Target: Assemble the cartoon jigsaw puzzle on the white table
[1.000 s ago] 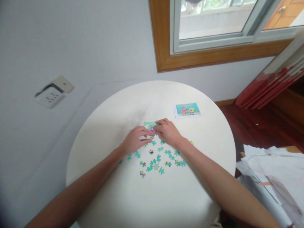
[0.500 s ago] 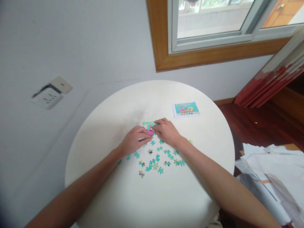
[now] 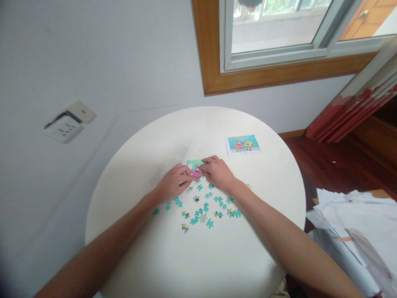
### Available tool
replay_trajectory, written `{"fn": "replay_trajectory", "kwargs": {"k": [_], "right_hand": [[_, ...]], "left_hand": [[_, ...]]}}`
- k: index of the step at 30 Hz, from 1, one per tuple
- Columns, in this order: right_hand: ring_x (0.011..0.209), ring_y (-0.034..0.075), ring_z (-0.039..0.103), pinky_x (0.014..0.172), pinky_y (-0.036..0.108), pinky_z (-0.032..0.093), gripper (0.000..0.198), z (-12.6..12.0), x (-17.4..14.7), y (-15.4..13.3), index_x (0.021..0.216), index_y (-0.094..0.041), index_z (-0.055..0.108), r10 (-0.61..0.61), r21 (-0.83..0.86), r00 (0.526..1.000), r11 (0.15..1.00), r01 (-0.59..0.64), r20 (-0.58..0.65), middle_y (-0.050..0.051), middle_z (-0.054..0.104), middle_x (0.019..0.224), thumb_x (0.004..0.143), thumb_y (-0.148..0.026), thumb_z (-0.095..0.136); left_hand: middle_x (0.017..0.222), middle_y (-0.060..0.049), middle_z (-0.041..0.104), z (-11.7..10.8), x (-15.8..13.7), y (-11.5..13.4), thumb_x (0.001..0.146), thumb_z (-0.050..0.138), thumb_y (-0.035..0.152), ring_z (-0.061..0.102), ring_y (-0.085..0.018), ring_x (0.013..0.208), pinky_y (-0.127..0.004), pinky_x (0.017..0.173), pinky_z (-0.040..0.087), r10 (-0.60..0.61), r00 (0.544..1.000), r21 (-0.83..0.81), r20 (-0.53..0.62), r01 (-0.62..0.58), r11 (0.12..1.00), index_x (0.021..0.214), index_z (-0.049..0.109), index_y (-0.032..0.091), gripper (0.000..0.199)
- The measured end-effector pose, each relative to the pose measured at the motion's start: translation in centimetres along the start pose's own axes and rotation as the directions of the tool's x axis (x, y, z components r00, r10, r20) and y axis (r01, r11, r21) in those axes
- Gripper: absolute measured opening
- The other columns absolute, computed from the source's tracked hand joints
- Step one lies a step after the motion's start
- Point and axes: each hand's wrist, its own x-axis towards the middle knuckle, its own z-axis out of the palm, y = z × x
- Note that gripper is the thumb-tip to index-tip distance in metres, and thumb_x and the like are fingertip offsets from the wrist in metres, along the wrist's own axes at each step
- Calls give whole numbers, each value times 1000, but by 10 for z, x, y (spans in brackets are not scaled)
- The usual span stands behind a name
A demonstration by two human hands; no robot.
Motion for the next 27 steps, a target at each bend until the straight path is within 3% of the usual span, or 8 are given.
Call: {"fn": "replay_trajectory", "kwargs": {"k": [3, 8, 11, 16, 27], "right_hand": [[116, 25, 54, 97, 41, 45, 26, 0, 1, 0, 108, -24, 75, -17, 13, 1000, 1000, 17, 1, 10, 66, 122, 90, -17, 58], [116, 24, 55, 99, 41, 45, 27, 4, 4, 5, 108, -23, 75, -43, 20, 999, 999, 43, -10, 10, 66, 125, 89, -14, 58], [117, 24, 55, 100, 40, 45, 30, 4, 5, 7, 111, -22, 74, -58, 24, 998, 998, 59, -31, 10, 66, 125, 88, -12, 57], [112, 24, 57, 98, 41, 47, 28, -1, 1, 8, 110, -21, 74, 21, 21, 990, 1000, -19, -139, 11, 67, 121, 89, -15, 56], [114, 25, 56, 98, 40, 47, 22, 6, 2, 5, 106, -21, 75, 33, -40, 997, 999, -36, -75, 10, 67, 120, 90, -23, 60]], "left_hand": [[94, -4, 62, 0, 0, -1, 92, 56, 16, 55, -18, 91, -32, 87, 45, -24, 1000, -15, -13, 23, 1000, 106, 73, 26, 24], [93, -4, 64, -3, 0, -14, 88, 64, 23, 57, -19, 93, -33, 88, 46, -217, 964, -14, -156, 217, 976, 102, 73, 23, 17], [94, -4, 65, -4, -2, -20, 87, 65, 23, 58, -19, 93, -33, 89, 47, -275, 944, -24, -182, 275, 961, 100, 73, 22, 15], [90, -3, 65, -6, -2, -17, 85, 69, 24, 59, -19, 90, -32, 85, 47, -293, 946, -47, -142, 289, 956, 96, 76, 24, 13], [86, -3, 62, 7, 1, -15, 83, 73, 27, 57, -18, 87, -31, 82, 46, -247, 962, -57, -113, 242, 969, 94, 79, 27, 13]]}}
